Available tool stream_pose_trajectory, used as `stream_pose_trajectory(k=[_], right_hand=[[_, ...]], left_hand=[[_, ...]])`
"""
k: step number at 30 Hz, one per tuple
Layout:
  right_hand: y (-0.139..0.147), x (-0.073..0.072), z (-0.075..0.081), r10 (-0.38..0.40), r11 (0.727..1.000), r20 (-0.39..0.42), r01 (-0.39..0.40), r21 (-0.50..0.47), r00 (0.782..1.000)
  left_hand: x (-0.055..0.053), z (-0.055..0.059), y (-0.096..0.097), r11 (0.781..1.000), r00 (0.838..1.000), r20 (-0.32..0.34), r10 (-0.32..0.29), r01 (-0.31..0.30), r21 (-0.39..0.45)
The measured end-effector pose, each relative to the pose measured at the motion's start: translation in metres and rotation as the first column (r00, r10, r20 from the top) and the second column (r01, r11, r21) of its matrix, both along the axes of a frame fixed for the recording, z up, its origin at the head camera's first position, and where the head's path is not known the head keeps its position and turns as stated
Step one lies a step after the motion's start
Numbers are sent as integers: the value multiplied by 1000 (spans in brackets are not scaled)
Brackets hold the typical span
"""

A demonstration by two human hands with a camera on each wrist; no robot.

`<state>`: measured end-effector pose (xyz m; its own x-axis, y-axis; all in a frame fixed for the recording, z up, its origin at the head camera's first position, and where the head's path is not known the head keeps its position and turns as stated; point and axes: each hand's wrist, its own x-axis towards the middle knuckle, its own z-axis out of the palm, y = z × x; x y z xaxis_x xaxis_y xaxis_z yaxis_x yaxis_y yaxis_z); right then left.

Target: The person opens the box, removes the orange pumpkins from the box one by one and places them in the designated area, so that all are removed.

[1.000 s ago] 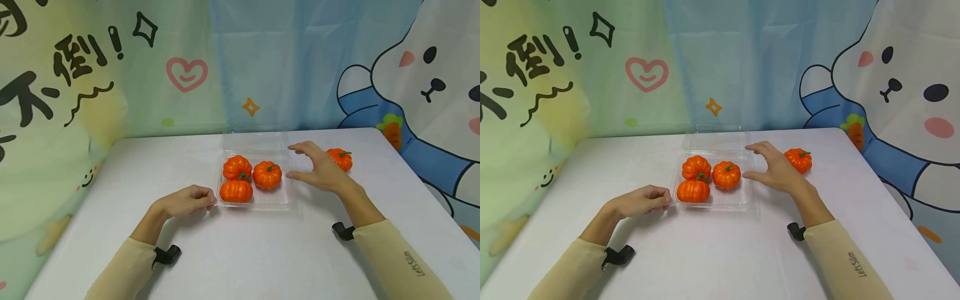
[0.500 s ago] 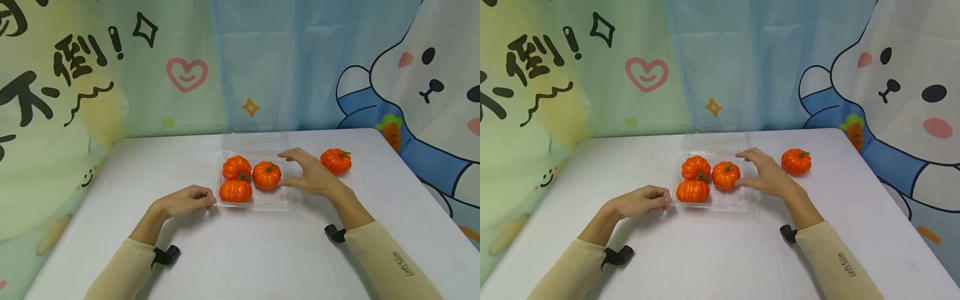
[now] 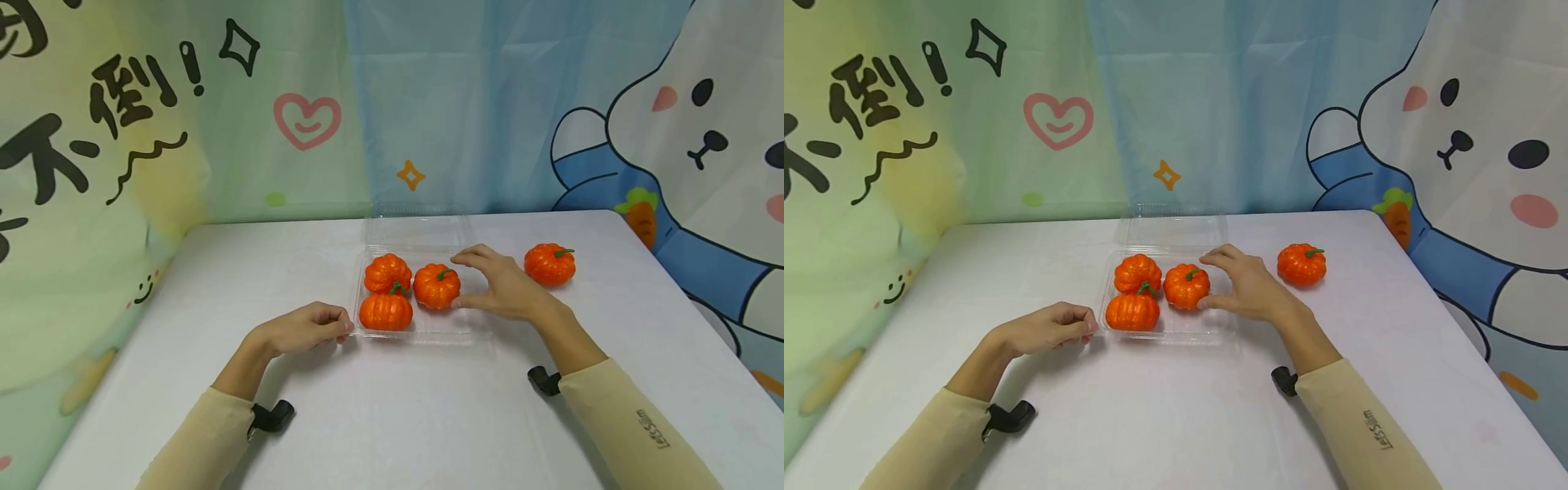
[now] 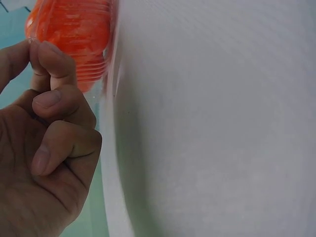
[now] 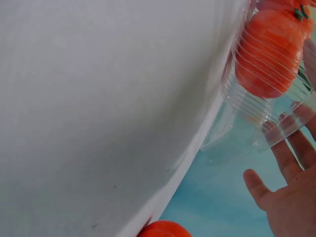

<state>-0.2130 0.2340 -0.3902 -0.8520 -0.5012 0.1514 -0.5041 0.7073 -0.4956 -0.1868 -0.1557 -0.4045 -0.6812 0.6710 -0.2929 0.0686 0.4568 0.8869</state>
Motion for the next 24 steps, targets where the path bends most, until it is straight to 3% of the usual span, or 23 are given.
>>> stream_pose_trajectory(k=[12,19,24], right_hand=[[-7,-1,0,17,998,-30,-15,64,999],[-13,-1,1,1,997,31,-3,78,1000],[-19,-2,-2,39,998,46,-40,39,998]], left_hand=[[-1,2,0,1000,1000,-8,-11,11,5],[-1,2,1,1000,1000,-21,-19,20,6],[0,0,1,1000,1000,-17,-14,14,6]])
